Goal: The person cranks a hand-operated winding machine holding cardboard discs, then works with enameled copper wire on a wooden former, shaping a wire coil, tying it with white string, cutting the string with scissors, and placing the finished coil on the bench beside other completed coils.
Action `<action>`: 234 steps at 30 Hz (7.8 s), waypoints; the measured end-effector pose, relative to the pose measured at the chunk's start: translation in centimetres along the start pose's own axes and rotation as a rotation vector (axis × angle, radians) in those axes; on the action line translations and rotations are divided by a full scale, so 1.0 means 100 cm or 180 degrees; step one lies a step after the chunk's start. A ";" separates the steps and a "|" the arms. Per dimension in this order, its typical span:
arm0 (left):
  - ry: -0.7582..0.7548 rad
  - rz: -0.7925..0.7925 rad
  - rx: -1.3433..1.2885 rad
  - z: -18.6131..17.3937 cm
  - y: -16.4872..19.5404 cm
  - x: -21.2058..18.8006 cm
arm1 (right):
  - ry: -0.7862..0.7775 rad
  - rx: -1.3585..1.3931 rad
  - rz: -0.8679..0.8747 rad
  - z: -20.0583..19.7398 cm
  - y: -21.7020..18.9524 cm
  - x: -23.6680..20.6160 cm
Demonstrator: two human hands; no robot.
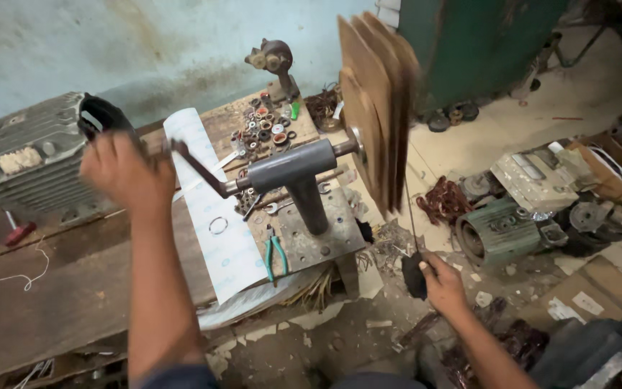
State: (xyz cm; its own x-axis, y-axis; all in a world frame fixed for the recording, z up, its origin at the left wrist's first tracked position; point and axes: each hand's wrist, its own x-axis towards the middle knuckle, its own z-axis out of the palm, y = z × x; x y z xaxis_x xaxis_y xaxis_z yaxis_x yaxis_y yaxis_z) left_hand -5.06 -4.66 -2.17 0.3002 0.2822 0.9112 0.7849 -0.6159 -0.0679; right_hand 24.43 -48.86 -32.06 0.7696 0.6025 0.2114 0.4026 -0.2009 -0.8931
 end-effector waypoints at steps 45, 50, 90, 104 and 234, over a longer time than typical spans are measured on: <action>-0.0154 0.0123 0.0737 -0.046 0.013 -0.019 | -0.0013 0.0206 0.0038 0.002 0.009 0.008; -0.0797 0.0241 -0.0109 0.087 0.002 0.026 | -0.0053 -0.0022 0.0130 0.011 0.011 0.016; -0.0188 0.0313 0.0215 -0.081 0.018 -0.054 | 0.0027 0.0056 0.0022 -0.001 -0.009 0.008; -0.2047 -0.0079 -0.0120 0.085 0.039 -0.133 | 0.0093 -0.0019 -0.0045 0.003 -0.006 0.016; -0.1414 0.0056 -0.0615 0.031 0.052 -0.202 | 0.0137 0.1119 0.0168 0.062 -0.001 0.049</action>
State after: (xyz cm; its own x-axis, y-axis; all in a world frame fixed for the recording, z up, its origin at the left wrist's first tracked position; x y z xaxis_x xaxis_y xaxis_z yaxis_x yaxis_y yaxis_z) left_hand -5.40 -11.26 -22.15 0.5481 0.5313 0.6460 0.6752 -0.7369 0.0331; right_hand 25.05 -41.08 -33.41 0.8080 0.5637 0.1713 0.1724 0.0518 -0.9837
